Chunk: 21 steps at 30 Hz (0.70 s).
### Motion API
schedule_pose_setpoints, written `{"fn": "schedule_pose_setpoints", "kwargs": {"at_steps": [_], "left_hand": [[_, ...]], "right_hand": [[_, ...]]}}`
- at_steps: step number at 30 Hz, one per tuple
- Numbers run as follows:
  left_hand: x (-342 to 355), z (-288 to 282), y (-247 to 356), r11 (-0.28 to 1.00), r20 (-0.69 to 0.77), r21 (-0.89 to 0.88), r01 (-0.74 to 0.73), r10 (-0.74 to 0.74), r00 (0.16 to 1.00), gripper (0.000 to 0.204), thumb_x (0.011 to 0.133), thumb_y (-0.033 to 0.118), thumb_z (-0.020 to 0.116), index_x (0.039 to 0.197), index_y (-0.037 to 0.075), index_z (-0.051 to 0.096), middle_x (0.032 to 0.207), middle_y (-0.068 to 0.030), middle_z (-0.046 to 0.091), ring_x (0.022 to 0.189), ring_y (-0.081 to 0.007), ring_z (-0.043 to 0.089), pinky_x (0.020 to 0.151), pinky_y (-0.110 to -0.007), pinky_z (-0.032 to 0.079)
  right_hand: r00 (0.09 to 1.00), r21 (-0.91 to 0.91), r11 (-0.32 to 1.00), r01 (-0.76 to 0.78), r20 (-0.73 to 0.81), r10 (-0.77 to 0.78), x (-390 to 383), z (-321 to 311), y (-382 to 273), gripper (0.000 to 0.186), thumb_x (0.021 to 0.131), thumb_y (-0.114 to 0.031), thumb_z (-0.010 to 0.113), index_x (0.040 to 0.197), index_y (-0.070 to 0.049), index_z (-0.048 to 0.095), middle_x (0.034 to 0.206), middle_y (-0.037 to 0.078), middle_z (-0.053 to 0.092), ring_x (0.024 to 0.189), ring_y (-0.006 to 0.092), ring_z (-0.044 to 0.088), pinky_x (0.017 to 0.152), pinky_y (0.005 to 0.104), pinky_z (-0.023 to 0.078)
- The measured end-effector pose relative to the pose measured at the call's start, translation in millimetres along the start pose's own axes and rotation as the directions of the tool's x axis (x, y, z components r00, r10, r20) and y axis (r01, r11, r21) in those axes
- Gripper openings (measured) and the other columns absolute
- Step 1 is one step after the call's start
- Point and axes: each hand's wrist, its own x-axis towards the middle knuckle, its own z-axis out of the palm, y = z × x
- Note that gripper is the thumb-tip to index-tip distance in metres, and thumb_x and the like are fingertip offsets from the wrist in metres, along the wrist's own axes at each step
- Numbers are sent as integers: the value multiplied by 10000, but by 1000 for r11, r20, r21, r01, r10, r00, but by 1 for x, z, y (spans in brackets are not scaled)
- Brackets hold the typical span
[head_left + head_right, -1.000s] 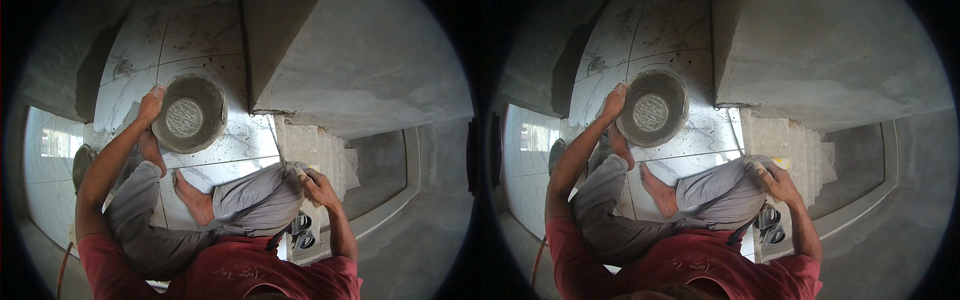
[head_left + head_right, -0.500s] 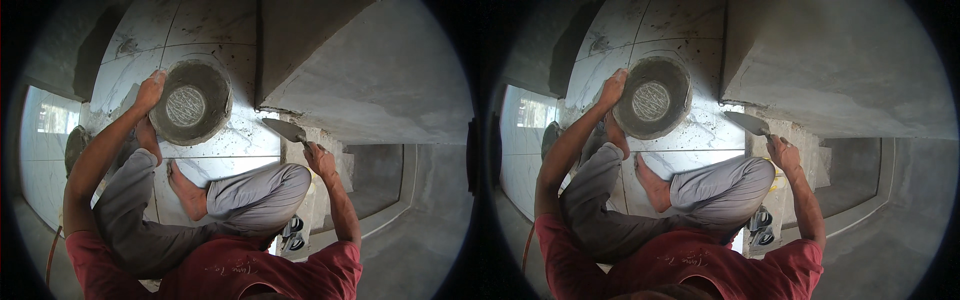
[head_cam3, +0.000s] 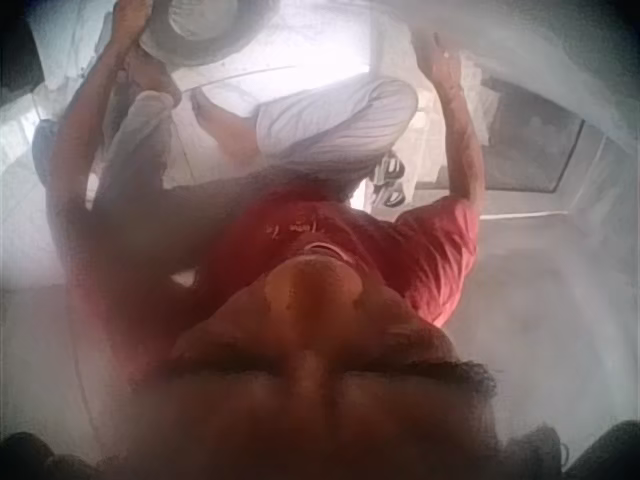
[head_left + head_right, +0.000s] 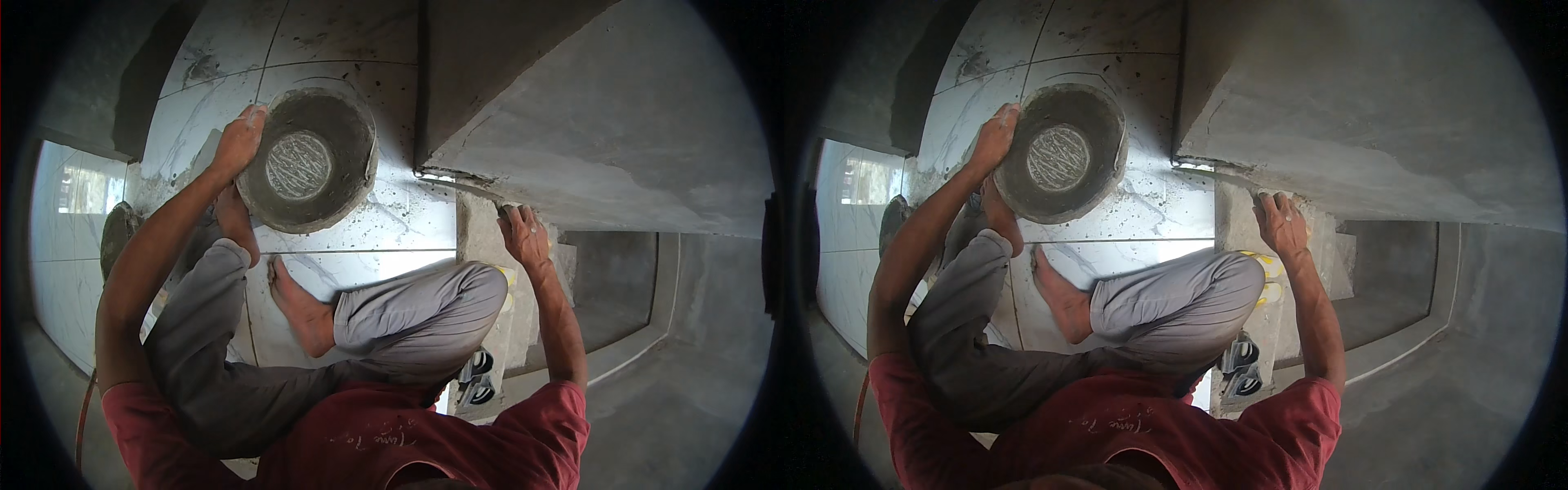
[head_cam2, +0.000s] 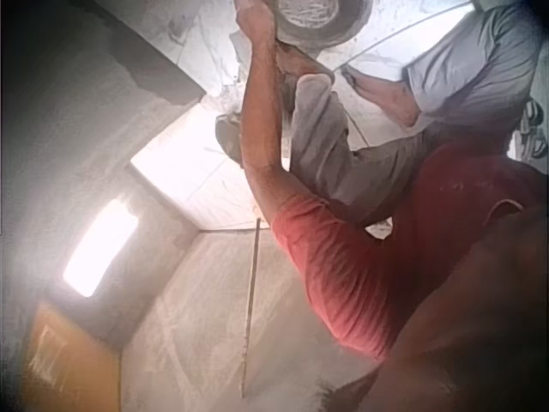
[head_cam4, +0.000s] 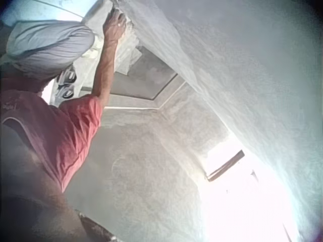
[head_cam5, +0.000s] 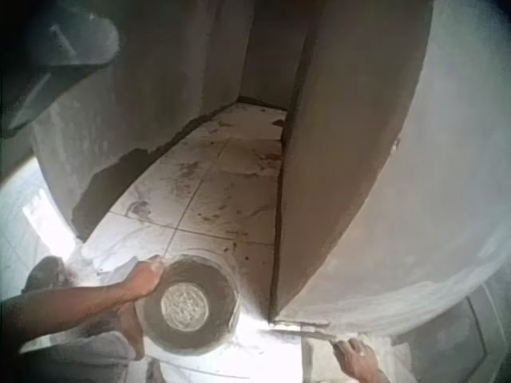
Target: The person scoops cement from a bucket using a trowel and applies it to a corner of a wall, smoothing the wet mixture with the trowel and their fingers.
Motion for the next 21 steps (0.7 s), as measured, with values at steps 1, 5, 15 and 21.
{"fn": "schedule_pose_setpoints", "kwargs": {"at_steps": [1, 5, 15, 21], "left_hand": [[-1, -2, 4, 1000, 11, -12, 16, -16, 1000, 619, 951, 455, 368, 1218, -92, 483, 1064, -336, 573, 1067, -449, 535, 929, -395, 405], [3, 4, -9, 1000, -26, -13, 7, -7, 1000, 544, 957, 439, 368, 1161, -41, 524, 1021, -322, 586, 1028, -458, 543, 894, -409, 417], [4, -20, -45, 999, 52, 50, -14, 12, 999, 483, 967, 404, 367, 1114, -21, 543, 1030, -261, 600, 985, -431, 553, 884, -389, 414], [-2, -37, -79, 977, 26, -28, 212, -211, 977, 555, 977, 429, 353, 1226, -35, 526, 1147, -208, 593, 1069, -302, 553, 956, -349, 377]], "right_hand": [[1000, 1, 1000, 0, 0, 0, 1, 3, 2, 211, 863, -263, 595, 1001, -109, 555, 865, 137, 554, 803, 342, 603, 672, 440, 498], [998, 65, 997, 34, 47, -37, 3, 13, 2, 225, 865, -253, 597, 1005, -91, 527, 900, 142, 535, 824, 350, 596, 690, 438, 498], [988, 125, 980, 153, 6, -155, 34, 47, -11, 253, 845, -289, 615, 921, -75, 503, 801, 111, 561, 740, 314, 621, 638, 398, 525], [903, 168, 888, 428, -104, -416, 35, 43, -32, 260, 858, -336, 600, 887, -91, 520, 760, 104, 531, 699, 290, 613, 588, 367, 518]]}}
